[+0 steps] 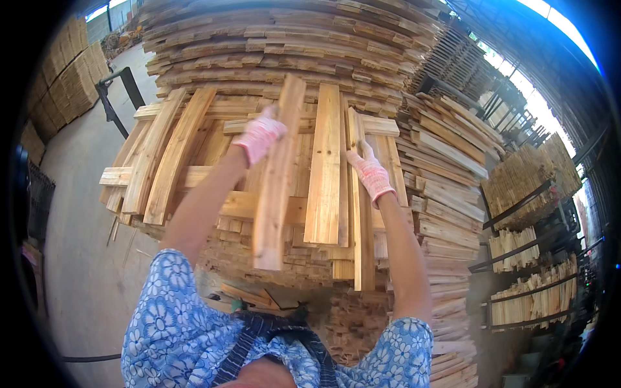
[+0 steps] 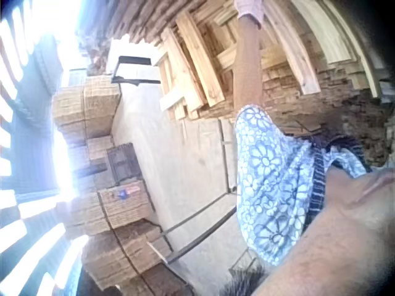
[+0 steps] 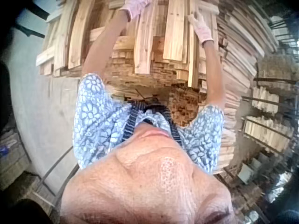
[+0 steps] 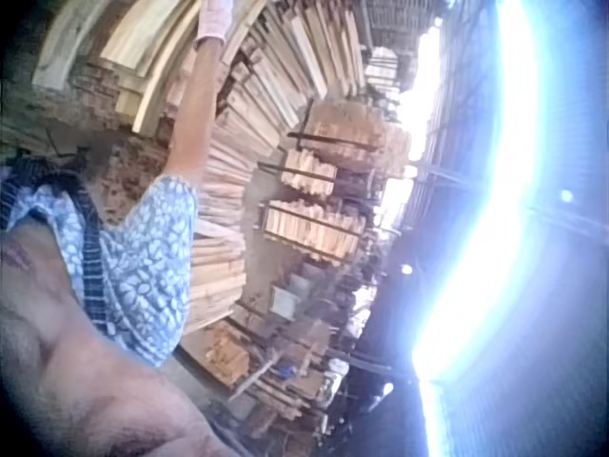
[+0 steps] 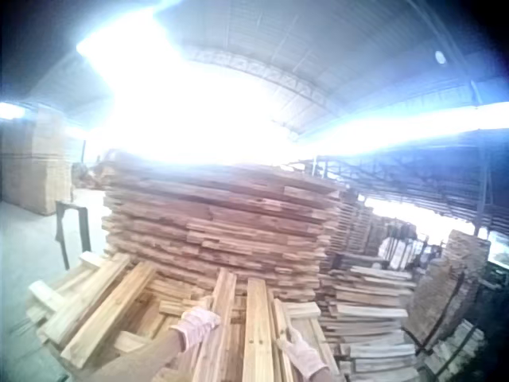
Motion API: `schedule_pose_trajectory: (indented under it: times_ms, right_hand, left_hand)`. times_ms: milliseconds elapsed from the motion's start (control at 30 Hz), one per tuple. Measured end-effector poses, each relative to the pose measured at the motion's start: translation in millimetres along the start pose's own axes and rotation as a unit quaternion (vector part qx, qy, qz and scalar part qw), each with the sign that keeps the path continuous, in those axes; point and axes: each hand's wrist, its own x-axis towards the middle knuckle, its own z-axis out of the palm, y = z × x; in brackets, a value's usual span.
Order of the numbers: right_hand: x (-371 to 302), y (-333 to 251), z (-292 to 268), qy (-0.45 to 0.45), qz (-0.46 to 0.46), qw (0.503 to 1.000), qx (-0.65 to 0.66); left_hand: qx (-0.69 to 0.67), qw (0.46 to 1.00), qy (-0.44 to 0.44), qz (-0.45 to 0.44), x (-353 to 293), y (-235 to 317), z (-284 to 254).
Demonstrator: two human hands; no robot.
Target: The person repeatedly picks up stacks of wooden planks from a large pile and places them onto a pallet jack. They wear pink gloves and a blue floral shirt while performing this repetitive lifting and stacking task in a warehouse environment.
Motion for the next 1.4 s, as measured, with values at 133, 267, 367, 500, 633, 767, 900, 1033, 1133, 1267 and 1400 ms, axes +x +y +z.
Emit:
schedule_pose_trajectory:
  times_ms: [133, 267, 367, 500, 633, 767, 900, 1033, 1133, 1267, 1400]
  right_hand:
    - [-7, -18, 7, 0.003, 0.016, 1.000, -0.008]
    - [2, -34, 3, -0.006, 0.032, 0.997, -0.069]
    - [10, -16, -44, 0.050, -0.037, 0.994, -0.084]
    - [-10, -124, -52, -0.004, -0.060, 0.998, -0.012]
    - [6, -143, -32, 0.000, -0.028, 0.995, -0.096]
    - [15, -128, 64, 0.029, 0.046, 0.906, -0.421]
    - [23, -133, 81, 0.044, 0.037, 0.840, -0.540]
    - [25, -165, 95, 0.028, 0.050, 0.830, -0.554]
    - [41, -163, 134, 0.014, 0.085, 0.816, -0.572]
    - [55, -150, 126, 0.005, 0.115, 0.803, -0.585]
    - [67, -157, 138, 0.054, 0.087, 0.870, -0.483]
  left_hand:
    - [-0.018, 0.999, 0.002, 0.032, 9, 37, -21]
    - [0.224, 0.973, -0.011, 0.050, 24, 7, 62]
    - [0.200, 0.976, -0.089, 0.002, 23, 22, 87]
    - [0.035, 0.994, -0.102, 0.017, 55, -33, 58]
    - [0.028, 0.994, -0.099, 0.048, 39, -33, 46]
    - [0.023, 0.993, -0.102, 0.059, 29, -29, -12]
    - [0.061, 0.994, -0.064, 0.063, 4, -18, -88]
    - [0.070, 0.992, -0.082, 0.063, -26, -23, -193]
    - [0.091, 0.992, -0.016, 0.084, -29, -64, -275]
    - [0.238, 0.971, 0.024, -0.008, -51, -57, -379]
    - [0.325, 0.939, 0.069, -0.086, -28, -100, -468]
